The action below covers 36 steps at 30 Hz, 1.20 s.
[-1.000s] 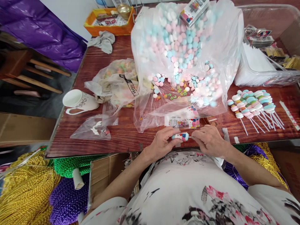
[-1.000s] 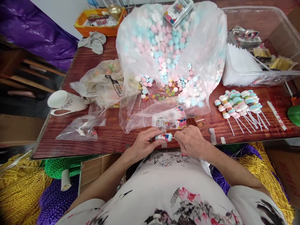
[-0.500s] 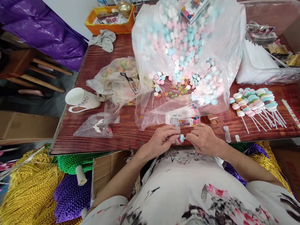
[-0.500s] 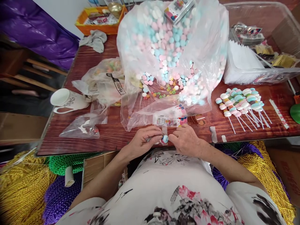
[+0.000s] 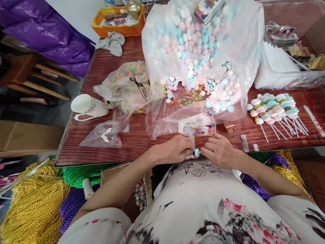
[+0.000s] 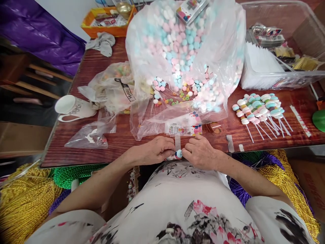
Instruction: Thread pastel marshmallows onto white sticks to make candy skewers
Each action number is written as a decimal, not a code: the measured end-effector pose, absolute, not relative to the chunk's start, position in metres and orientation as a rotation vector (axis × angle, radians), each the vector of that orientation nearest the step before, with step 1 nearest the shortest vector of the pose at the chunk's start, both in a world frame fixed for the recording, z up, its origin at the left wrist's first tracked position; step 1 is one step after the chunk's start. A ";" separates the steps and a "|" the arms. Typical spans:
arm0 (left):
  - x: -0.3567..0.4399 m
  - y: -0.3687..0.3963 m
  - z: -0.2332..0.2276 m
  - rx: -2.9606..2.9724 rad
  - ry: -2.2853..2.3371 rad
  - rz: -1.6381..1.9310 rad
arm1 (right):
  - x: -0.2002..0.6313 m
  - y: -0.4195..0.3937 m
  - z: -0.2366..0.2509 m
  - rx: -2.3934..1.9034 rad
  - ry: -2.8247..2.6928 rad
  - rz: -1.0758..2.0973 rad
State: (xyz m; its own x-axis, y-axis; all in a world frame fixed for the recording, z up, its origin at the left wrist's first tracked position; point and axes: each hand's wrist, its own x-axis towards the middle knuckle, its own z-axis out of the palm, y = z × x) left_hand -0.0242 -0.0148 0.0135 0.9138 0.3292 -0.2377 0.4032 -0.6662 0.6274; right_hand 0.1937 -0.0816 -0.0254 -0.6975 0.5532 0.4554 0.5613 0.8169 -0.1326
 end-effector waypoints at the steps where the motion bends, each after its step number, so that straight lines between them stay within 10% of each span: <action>1: -0.022 -0.015 0.014 2.359 0.515 -0.160 | 0.194 -0.082 -0.026 -0.816 -2.511 -0.025; 18: -0.017 -0.036 0.012 2.981 0.505 0.186 | 0.183 -0.076 -0.035 -1.135 -2.364 0.081; 36: -0.032 -0.010 -0.001 2.264 0.634 0.226 | 0.188 -0.052 -0.013 -1.057 -2.179 0.637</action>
State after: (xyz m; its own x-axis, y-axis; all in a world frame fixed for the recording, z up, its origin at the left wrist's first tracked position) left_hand -0.0318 -0.0099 -0.0006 0.8609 0.5077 -0.0322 0.3734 -0.5877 0.7177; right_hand 0.1884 -0.0517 -0.0128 -0.4825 0.8138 0.3240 0.5110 0.5620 -0.6505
